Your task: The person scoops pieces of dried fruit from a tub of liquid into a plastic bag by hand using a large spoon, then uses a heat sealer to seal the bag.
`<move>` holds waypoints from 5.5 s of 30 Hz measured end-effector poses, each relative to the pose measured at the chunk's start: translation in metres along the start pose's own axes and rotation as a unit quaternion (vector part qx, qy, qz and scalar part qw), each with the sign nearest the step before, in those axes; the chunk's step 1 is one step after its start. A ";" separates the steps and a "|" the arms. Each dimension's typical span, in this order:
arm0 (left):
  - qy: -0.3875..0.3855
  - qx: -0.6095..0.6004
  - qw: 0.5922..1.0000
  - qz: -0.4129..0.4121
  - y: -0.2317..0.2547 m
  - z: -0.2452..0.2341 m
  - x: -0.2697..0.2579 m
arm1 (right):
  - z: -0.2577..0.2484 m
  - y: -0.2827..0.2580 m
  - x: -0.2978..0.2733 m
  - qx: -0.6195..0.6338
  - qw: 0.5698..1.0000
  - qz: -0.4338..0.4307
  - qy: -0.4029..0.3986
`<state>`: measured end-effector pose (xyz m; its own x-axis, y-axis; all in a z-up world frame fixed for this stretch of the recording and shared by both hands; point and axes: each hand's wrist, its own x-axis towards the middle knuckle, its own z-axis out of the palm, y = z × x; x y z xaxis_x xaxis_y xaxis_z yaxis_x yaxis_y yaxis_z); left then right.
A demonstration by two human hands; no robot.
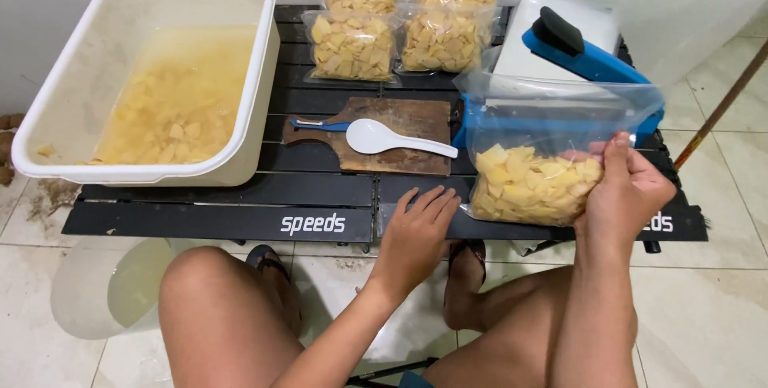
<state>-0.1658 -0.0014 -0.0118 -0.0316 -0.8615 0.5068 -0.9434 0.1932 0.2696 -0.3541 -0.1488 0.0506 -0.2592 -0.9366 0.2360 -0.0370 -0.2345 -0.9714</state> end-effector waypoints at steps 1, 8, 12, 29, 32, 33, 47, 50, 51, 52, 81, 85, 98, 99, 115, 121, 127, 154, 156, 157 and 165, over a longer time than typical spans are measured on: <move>0.000 -0.002 1.000 0.003 0.000 0.001 0.001 | 0.000 -0.002 -0.001 -0.001 1.000 -0.001 0.003; 0.000 -0.005 1.000 0.008 0.001 0.006 -0.002 | 0.000 -0.014 -0.003 -0.018 1.000 0.014 0.000; -0.007 0.022 0.999 0.043 -0.005 0.013 -0.005 | -0.003 -0.014 0.001 -0.029 0.999 0.019 0.009; 0.036 0.079 0.986 0.142 -0.002 0.024 -0.004 | 0.012 -0.025 -0.007 0.083 0.996 0.023 0.028; 0.088 0.059 0.982 0.154 0.016 0.038 0.004 | 0.016 -0.013 0.007 0.091 0.994 -0.022 0.054; 0.102 0.050 0.982 0.150 0.021 0.042 0.008 | 0.017 -0.006 0.015 0.090 0.993 -0.056 0.052; 0.094 0.060 0.987 0.118 0.040 0.077 0.004 | -0.002 -0.015 0.005 0.091 0.996 -0.018 0.001; 0.080 0.024 0.989 0.118 0.064 0.070 0.029 | 0.004 -0.025 0.013 0.061 0.997 -0.047 0.001; 0.067 -0.029 0.991 0.116 0.076 0.060 0.040 | 0.005 -0.028 0.016 0.035 0.997 -0.067 0.001; 0.067 -0.030 0.991 0.115 0.085 0.071 0.047 | 0.009 -0.031 0.019 0.033 0.997 -0.067 0.000; 0.030 -0.152 0.968 0.199 0.105 0.088 0.039 | 0.031 -0.011 0.022 0.093 0.995 0.019 0.000; -0.073 -0.324 0.926 0.180 0.109 0.057 -0.006 | 0.020 -0.027 0.023 0.021 0.997 0.043 -0.061; 0.105 -0.438 0.887 -0.104 0.023 -0.043 0.023 | 0.000 0.000 0.017 0.143 0.986 0.062 -0.066; 0.192 -0.421 0.873 -0.158 0.014 -0.043 0.034 | 0.001 0.001 0.017 0.148 0.985 0.060 -0.060; 0.068 -0.431 0.883 -0.173 -0.016 -0.067 0.104 | 0.008 0.012 0.010 0.197 0.971 0.047 -0.130; 0.113 -0.522 0.836 -0.128 -0.019 -0.084 0.109 | 0.013 0.007 0.004 0.185 0.972 0.038 -0.142; 0.130 -0.519 0.834 -0.136 -0.023 -0.092 0.104 | 0.018 0.011 0.002 0.177 0.975 0.004 -0.132; 0.023 -0.450 0.868 -0.208 -0.050 -0.081 0.056 | 0.024 0.010 -0.011 0.166 0.980 0.023 -0.104; 0.025 -0.463 0.865 -0.193 -0.046 -0.075 0.061 | 0.025 0.010 -0.012 0.178 0.976 0.040 -0.118; 0.028 -0.463 0.864 -0.193 -0.048 -0.075 0.063 | 0.026 0.008 -0.011 0.178 0.976 0.038 -0.120; 0.124 -0.441 0.882 -0.112 -0.069 -0.088 0.077 | 0.024 0.008 -0.009 0.171 0.978 0.043 -0.110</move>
<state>-0.0744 -0.0394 0.0802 0.2993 -0.8164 0.4939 -0.2896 0.4155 0.8623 -0.3286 -0.1490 0.0417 -0.0324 -0.9811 0.1907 0.3114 -0.1912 -0.9309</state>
